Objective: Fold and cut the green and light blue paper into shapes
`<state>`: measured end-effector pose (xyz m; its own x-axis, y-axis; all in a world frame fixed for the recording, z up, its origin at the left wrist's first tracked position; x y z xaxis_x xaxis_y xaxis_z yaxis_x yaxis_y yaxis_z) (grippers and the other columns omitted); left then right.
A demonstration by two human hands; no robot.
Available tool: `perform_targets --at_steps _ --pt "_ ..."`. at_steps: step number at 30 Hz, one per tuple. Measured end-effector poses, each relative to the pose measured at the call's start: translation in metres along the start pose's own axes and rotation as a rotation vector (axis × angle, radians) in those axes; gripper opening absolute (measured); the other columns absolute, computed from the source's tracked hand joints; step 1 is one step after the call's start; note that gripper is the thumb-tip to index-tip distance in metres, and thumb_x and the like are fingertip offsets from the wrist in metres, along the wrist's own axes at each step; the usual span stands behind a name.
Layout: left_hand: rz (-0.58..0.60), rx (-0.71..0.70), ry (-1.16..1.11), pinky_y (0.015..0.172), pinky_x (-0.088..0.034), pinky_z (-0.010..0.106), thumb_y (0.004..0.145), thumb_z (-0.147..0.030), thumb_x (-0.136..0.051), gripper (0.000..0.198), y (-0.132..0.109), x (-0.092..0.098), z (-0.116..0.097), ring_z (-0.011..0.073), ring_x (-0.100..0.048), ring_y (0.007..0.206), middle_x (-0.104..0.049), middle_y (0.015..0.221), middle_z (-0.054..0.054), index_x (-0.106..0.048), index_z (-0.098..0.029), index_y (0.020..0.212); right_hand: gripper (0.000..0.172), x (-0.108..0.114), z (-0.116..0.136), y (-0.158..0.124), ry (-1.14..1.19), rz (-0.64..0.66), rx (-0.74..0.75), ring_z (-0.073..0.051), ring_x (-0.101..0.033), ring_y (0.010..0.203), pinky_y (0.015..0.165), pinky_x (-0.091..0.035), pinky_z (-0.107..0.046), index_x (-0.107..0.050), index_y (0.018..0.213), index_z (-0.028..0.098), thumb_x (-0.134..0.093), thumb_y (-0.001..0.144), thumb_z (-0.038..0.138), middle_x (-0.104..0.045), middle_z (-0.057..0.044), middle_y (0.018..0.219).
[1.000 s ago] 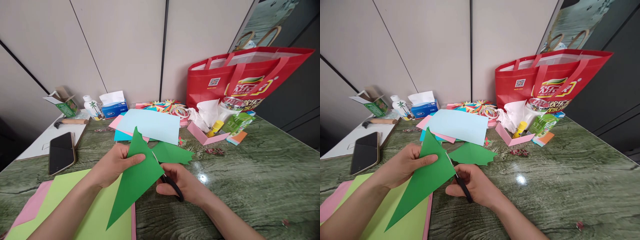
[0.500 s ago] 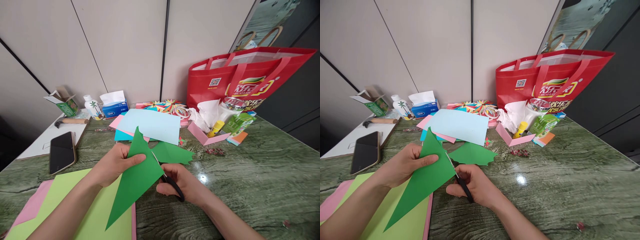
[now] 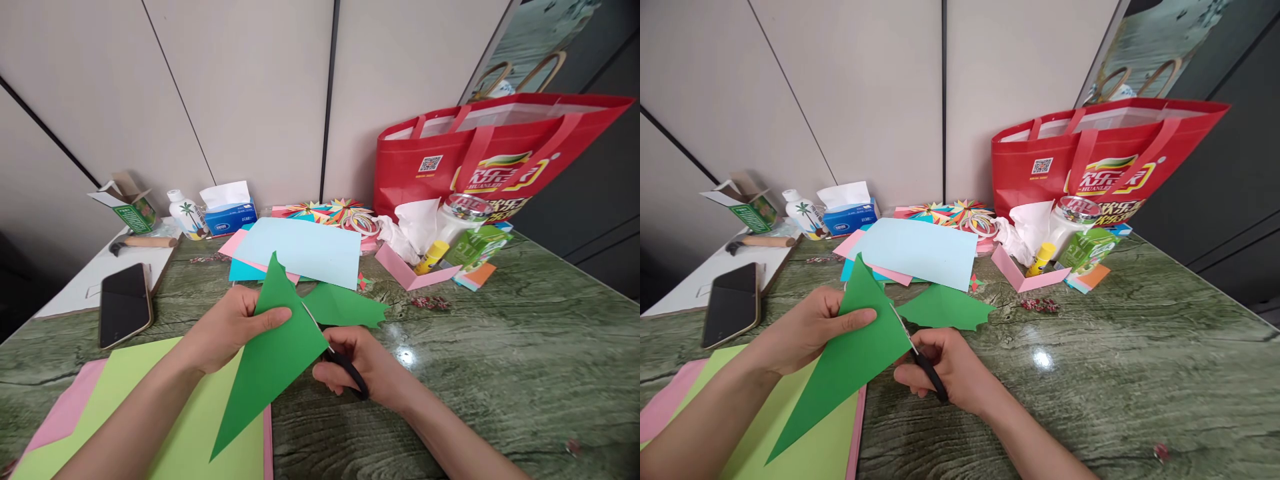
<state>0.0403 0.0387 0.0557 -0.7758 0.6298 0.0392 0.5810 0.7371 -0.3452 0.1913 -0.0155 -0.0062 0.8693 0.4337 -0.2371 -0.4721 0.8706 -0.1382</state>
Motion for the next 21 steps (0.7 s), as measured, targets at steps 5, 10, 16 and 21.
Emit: perform_targets --at_steps 5,10,16,21 --pt "0.003 -0.002 -0.040 0.066 -0.055 0.032 0.077 -0.035 -0.064 0.023 0.000 0.001 0.002 0.0232 -0.068 0.075 -0.074 0.087 0.009 -0.071 -0.013 0.080 0.033 0.001 -0.008 0.002 0.081 -0.004 -0.029 -0.004 -0.036 0.042 0.044 -0.034 -0.020 -0.058 0.071 0.015 -0.072 0.065 0.044 -0.044 0.008 0.051" --pt "0.030 0.016 -0.111 0.064 -0.055 0.027 0.076 -0.030 -0.066 0.018 0.002 -0.001 0.004 0.0192 -0.068 0.072 -0.074 0.085 0.008 -0.072 -0.013 0.079 0.028 -0.001 -0.004 0.003 0.070 0.010 0.009 -0.007 -0.045 0.050 0.050 -0.038 -0.021 -0.058 0.073 0.015 -0.074 0.065 0.036 -0.052 0.005 0.058" --pt "0.086 0.074 -0.168 0.062 -0.055 0.025 0.073 -0.030 -0.069 0.018 0.004 -0.011 0.006 0.0181 -0.068 0.069 -0.074 0.079 0.008 -0.073 -0.013 0.078 0.023 -0.003 0.004 0.003 0.108 0.052 0.081 -0.016 -0.055 0.080 0.075 -0.043 -0.029 -0.056 0.079 0.015 -0.073 0.065 0.022 -0.062 -0.002 0.084" --pt "0.089 0.068 -0.198 0.062 -0.055 0.024 0.073 -0.030 -0.070 0.018 0.004 -0.013 0.007 0.0174 -0.068 0.068 -0.074 0.080 0.008 -0.073 -0.013 0.078 0.022 -0.002 0.002 0.003 0.114 0.053 0.073 -0.015 -0.055 0.077 0.076 -0.043 -0.029 -0.055 0.078 0.014 -0.072 0.066 0.021 -0.061 -0.003 0.082"
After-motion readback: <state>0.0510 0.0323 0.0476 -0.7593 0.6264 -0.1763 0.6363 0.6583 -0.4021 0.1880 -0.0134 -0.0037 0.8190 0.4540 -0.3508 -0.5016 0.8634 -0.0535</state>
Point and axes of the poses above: each hand's wrist, its own y-axis towards the middle knuckle, its own x-axis out of the back of the hand, z = x × y, the point moved 4 cm from there along y, towards the middle knuckle
